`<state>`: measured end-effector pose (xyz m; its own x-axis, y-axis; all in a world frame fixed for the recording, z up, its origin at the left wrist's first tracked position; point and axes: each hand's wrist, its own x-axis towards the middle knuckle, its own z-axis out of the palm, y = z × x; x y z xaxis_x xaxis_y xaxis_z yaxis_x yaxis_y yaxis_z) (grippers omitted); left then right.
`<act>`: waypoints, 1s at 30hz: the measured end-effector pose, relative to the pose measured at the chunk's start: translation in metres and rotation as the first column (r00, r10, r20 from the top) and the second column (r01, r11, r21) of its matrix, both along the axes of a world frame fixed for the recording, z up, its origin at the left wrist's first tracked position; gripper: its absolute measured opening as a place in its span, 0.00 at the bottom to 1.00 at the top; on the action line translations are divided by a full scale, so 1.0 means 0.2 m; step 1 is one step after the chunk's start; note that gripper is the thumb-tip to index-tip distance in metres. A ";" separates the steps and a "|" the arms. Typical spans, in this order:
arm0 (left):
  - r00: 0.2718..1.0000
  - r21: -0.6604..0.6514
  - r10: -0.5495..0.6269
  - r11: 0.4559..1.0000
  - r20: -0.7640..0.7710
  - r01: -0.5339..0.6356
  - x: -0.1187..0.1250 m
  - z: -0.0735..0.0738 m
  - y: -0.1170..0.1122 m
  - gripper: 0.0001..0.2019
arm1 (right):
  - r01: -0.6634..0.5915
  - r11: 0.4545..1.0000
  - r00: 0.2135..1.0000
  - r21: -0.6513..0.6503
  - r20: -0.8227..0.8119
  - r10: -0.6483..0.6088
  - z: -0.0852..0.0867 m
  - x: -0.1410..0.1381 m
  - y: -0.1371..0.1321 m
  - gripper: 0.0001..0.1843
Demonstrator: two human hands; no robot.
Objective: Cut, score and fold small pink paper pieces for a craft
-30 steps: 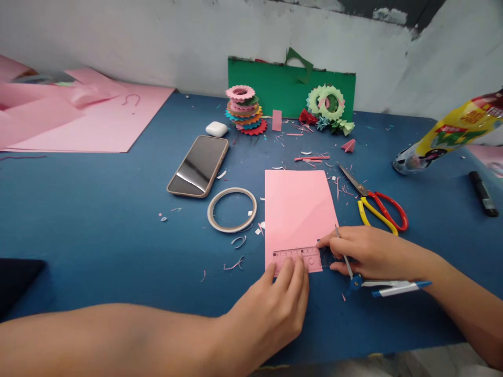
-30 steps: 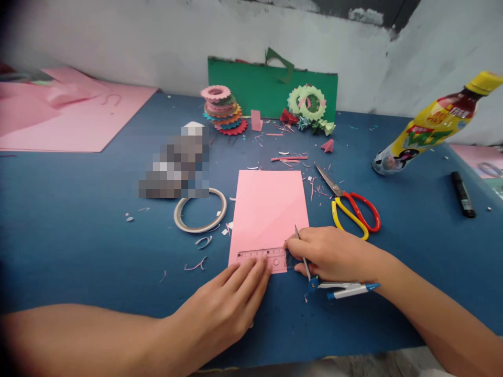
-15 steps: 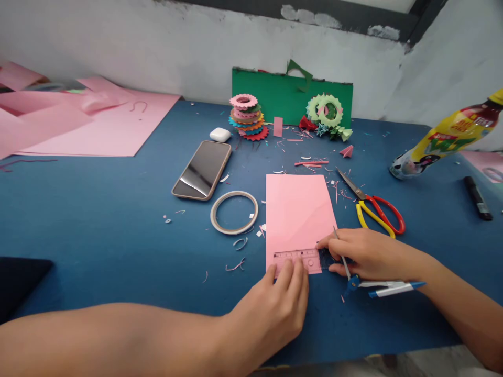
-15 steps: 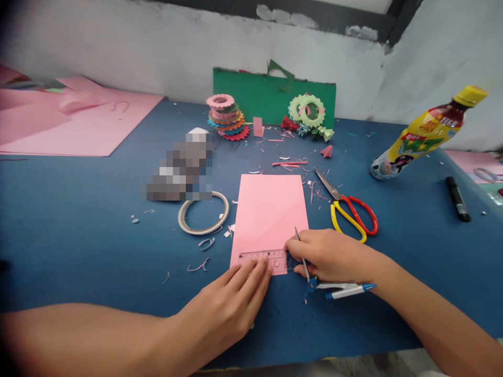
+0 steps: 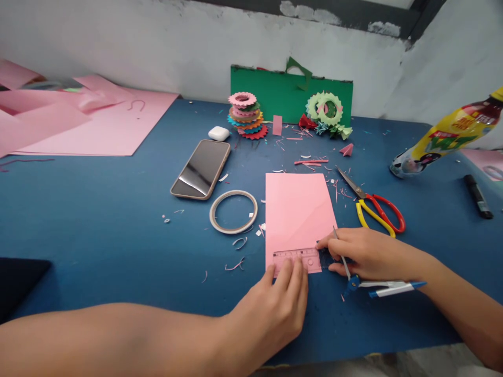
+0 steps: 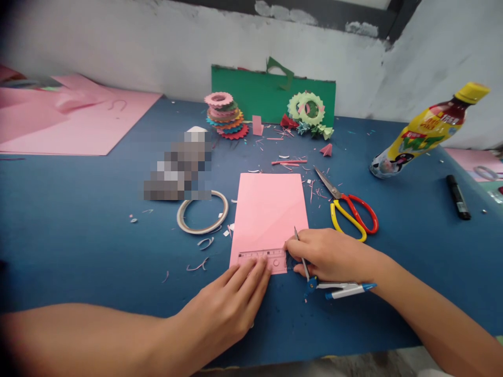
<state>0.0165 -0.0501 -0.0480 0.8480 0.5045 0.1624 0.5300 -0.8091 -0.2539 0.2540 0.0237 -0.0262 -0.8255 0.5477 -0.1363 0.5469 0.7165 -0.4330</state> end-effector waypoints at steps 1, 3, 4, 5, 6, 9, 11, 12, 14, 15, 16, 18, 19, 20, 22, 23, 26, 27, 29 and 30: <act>1.000 -0.002 0.001 1.000 -0.003 -0.001 0.00 0.00 0.00 0.20 | 0.003 1.000 1.000 -0.005 0.001 -0.003 0.00 0.00 0.00 0.10; 1.000 0.002 0.001 1.000 -0.010 -0.001 0.00 0.00 0.00 0.20 | 0.012 1.000 1.000 -0.026 -0.001 -0.012 0.01 0.00 0.00 0.10; 1.000 0.005 -0.002 1.000 -0.017 0.002 0.01 0.00 0.00 0.20 | 0.022 0.999 1.000 -0.042 -0.010 -0.023 0.03 0.00 0.00 0.10; 1.000 0.011 -0.007 1.000 -0.025 0.007 0.01 0.00 0.00 0.20 | 0.038 0.997 0.999 -0.063 -0.026 -0.039 0.04 -0.01 0.00 0.10; 0.999 0.018 -0.013 1.000 -0.033 0.014 0.01 0.01 0.00 0.20 | 0.059 0.994 0.997 -0.092 -0.050 -0.064 0.06 -0.01 0.01 0.10; 0.998 0.033 -0.030 0.999 -0.054 0.032 0.02 0.01 0.00 0.20 | 0.138 0.955 0.965 -0.263 -0.180 -0.189 0.08 -0.06 0.04 0.12; 0.997 0.033 -0.033 0.999 -0.065 0.035 0.02 0.01 0.00 0.20 | 0.145 0.894 0.900 -0.424 -0.318 -0.297 0.06 -0.11 0.07 0.16; 0.997 0.037 -0.031 0.999 -0.066 0.034 0.02 0.01 0.00 0.20 | 0.113 0.864 0.848 -0.490 -0.406 -0.341 0.05 -0.15 0.08 0.18; 0.998 0.056 -0.033 0.998 -0.055 0.036 0.02 0.00 0.00 0.20 | 0.028 0.855 0.805 -0.518 -0.495 -0.327 0.01 -0.23 0.11 0.21; 0.998 0.068 -0.036 0.997 -0.044 0.039 0.03 0.00 0.00 0.19 | 0.024 0.864 0.827 -0.503 -0.476 -0.299 0.00 -0.27 0.12 0.20; 0.999 0.079 -0.036 0.996 -0.033 0.039 0.03 0.00 0.00 0.19 | -0.005 0.885 0.844 -0.465 -0.477 -0.246 -0.02 -0.30 0.13 0.18; 0.999 0.100 -0.038 0.994 -0.007 0.038 0.03 -0.01 0.00 0.19 | -0.047 0.883 0.879 -0.467 -0.439 -0.185 -0.04 -0.36 0.14 0.13; 0.999 0.109 -0.037 0.993 0.005 0.037 0.03 -0.02 0.00 0.19 | -0.053 0.873 0.889 -0.485 -0.421 -0.180 -0.05 -0.38 0.14 0.10; 0.999 0.116 -0.038 0.993 0.014 0.036 0.03 -0.02 0.00 0.19 | -0.040 0.861 0.896 -0.508 -0.400 -0.194 -0.06 -0.40 0.14 0.08; 0.999 0.126 -0.044 0.991 0.022 0.041 0.03 -0.03 0.00 0.19 | 0.002 0.855 0.902 -0.519 -0.369 -0.225 -0.07 -0.41 0.14 0.05; 0.999 0.127 -0.047 0.991 0.022 0.043 0.03 -0.03 0.00 0.19 | 0.013 0.865 0.901 -0.502 -0.369 -0.228 -0.07 -0.42 0.14 0.05; 0.999 0.127 -0.040 0.991 0.017 0.037 0.03 -0.03 -0.01 0.20 | 0.007 0.890 0.901 -0.457 -0.383 -0.203 -0.09 -0.42 0.14 0.05; 0.999 0.129 -0.038 0.991 0.018 0.035 0.03 -0.03 -0.01 0.19 | 0.003 0.892 0.902 -0.452 -0.384 -0.198 -0.09 -0.42 0.14 0.05; 0.999 0.130 -0.039 0.991 0.023 0.036 0.03 -0.03 0.00 0.19 | 0.012 0.887 0.908 -0.461 -0.366 -0.202 -0.09 -0.41 0.14 0.05; 0.999 0.129 -0.039 0.991 0.027 0.035 0.03 -0.03 0.00 0.19 | 0.017 0.883 0.913 -0.468 -0.354 -0.205 -0.09 -0.41 0.14 0.05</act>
